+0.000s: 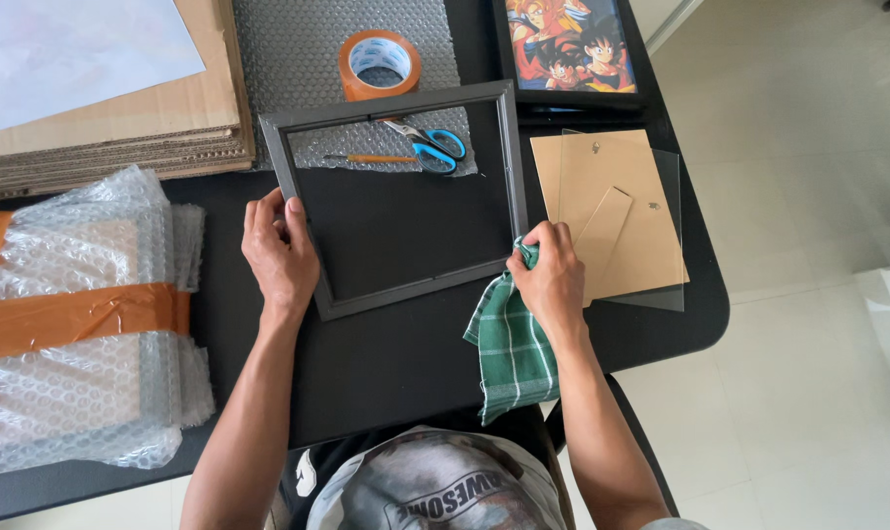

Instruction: The person wipes a black picture frame with a cloth, then cleans a glass sheet with the cloth before placing the glass and a backing board into the frame.

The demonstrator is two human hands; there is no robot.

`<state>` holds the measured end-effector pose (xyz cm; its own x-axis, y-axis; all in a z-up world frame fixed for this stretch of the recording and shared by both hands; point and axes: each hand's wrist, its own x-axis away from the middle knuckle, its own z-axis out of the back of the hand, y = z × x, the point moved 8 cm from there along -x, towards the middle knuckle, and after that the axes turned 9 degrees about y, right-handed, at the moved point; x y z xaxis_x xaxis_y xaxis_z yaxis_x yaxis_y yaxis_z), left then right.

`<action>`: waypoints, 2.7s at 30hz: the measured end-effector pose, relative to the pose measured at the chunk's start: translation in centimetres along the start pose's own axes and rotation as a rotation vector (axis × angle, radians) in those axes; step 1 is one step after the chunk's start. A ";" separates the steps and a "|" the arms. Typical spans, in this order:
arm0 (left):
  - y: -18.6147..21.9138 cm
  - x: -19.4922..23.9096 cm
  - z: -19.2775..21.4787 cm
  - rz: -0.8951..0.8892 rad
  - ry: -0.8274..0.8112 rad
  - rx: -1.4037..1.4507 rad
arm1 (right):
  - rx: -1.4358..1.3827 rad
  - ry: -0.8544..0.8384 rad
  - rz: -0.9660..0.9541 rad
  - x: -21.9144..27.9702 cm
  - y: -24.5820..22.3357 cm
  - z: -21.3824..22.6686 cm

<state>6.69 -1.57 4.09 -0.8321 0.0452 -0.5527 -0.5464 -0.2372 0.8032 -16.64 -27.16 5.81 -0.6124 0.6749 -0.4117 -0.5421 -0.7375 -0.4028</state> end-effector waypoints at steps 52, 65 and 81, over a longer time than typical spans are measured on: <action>-0.4 -0.1 0.1 -0.126 0.000 -0.115 | 0.072 0.087 0.045 -0.3 -0.4 -0.4; 0.5 -0.2 0.0 -0.135 -0.014 -0.108 | 0.066 0.131 0.044 -4.5 -1.3 -0.4; -0.2 -0.3 0.0 -0.076 -0.026 -0.129 | 0.123 0.212 0.087 -5.5 -2.3 -1.0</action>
<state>7.04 -1.56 4.07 -0.7922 0.0923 -0.6032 -0.5922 -0.3549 0.7234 -11.42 -29.15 8.15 -0.5324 0.5889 -0.6080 -0.5666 -0.7816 -0.2610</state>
